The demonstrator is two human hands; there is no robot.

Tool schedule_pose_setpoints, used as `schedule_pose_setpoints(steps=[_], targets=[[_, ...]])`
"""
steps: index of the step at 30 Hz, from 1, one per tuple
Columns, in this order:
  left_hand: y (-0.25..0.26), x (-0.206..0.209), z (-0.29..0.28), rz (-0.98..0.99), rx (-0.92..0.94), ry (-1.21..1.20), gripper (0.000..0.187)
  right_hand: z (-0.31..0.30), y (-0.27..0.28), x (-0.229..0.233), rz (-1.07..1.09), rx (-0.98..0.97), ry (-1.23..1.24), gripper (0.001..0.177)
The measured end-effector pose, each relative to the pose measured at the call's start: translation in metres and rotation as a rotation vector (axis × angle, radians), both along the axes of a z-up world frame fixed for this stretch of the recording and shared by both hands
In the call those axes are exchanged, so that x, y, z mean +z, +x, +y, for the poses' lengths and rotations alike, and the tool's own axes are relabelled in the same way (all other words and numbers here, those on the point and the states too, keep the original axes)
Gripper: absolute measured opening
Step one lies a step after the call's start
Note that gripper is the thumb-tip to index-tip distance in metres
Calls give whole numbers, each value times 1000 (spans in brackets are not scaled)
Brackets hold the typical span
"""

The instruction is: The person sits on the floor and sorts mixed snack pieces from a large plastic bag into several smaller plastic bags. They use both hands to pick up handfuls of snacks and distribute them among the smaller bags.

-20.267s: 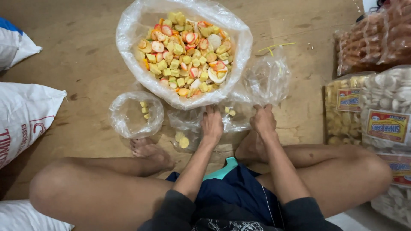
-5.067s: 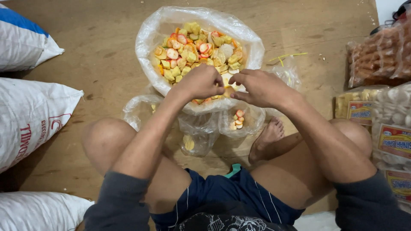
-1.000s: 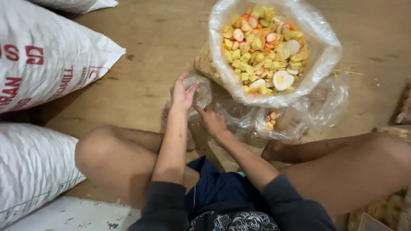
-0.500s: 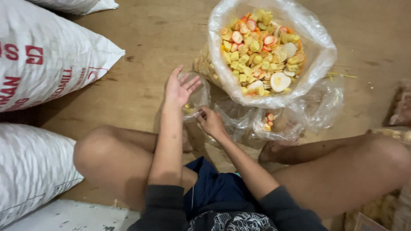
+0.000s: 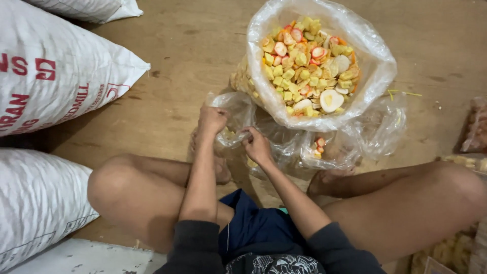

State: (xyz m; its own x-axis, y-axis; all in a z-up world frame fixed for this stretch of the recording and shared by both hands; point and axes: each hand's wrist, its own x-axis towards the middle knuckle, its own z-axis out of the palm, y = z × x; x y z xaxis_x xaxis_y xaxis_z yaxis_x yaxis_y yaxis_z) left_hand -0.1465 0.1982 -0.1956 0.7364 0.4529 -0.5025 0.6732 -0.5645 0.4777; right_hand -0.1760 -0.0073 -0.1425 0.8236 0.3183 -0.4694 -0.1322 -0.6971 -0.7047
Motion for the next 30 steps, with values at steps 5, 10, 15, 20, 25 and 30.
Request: schedule_pose_setpoints(steps=[5,10,15,20,25,30], targets=[[5,-19,0,110,51,-20,34,-2,-2,16,-24,106,-70,46],[-3,119,-25,160,23,-19,57,2,0,60,26,154,-193,49],[-4,83,-25,137,67,-67,56,1,0,98,24,179,-138,56],[0,93,-26,-21,91,-58,42,-7,22,133,34,281,-91,51],[6,114,-29,-73,86,-57,35,-32,56,233,28,340,69,37],[30,132,-2,-54,30,109,57,-78,115,230,-220,123,-193,29]])
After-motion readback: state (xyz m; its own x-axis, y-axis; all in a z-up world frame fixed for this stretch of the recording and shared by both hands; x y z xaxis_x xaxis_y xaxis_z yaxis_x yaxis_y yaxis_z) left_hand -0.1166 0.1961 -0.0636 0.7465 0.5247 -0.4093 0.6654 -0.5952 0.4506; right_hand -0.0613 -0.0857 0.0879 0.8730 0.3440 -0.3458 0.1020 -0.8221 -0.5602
